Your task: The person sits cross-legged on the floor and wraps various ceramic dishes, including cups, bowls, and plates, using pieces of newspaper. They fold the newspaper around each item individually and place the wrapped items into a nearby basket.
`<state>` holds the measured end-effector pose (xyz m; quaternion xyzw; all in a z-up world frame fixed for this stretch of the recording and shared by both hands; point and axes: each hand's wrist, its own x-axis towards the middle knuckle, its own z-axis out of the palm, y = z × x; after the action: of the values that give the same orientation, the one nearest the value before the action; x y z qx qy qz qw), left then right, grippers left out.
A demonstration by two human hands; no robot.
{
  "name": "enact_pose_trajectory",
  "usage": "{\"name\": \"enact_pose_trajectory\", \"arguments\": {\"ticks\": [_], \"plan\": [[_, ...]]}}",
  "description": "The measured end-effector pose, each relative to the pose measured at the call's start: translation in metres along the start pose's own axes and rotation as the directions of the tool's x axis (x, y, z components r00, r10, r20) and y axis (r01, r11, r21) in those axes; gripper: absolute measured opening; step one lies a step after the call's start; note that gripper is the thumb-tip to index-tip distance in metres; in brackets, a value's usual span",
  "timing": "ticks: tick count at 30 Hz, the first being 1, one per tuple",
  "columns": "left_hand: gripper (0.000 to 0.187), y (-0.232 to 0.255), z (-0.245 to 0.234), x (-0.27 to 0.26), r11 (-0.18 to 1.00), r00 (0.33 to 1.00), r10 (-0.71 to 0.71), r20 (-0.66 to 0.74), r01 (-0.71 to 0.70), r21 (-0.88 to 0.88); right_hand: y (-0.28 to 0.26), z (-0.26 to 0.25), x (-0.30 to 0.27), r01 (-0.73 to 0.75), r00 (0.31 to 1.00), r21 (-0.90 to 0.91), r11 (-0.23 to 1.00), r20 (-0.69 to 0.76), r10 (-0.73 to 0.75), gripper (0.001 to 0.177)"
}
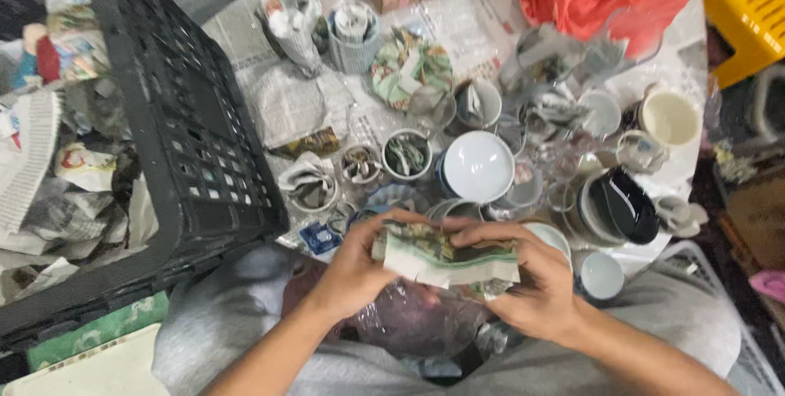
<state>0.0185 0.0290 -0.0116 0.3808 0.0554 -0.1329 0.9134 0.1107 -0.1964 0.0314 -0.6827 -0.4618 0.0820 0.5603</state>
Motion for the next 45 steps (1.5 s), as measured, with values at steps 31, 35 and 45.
{"name": "enact_pose_trajectory", "arguments": {"ticks": [31, 35, 45], "plan": [[0.046, -0.013, -0.006, -0.007, 0.875, 0.984, -0.178, -0.032, 0.143, -0.462, 0.019, -0.014, -0.064, -0.601, 0.68, 0.445, 0.664, -0.152, 0.717, 0.017], [0.048, -0.012, -0.008, -0.007, 0.865, 0.977, -0.209, -0.039, 0.166, -0.473, 0.021, -0.013, -0.065, -0.607, 0.702, 0.371, 0.703, -0.166, 0.693, 0.013], [0.054, -0.019, -0.013, -0.005, 0.885, 0.951, -0.271, -0.147, 0.186, -0.427, 0.019, -0.021, -0.067, -0.551, 0.711, 0.445, 0.706, -0.191, 0.676, 0.017]]}}
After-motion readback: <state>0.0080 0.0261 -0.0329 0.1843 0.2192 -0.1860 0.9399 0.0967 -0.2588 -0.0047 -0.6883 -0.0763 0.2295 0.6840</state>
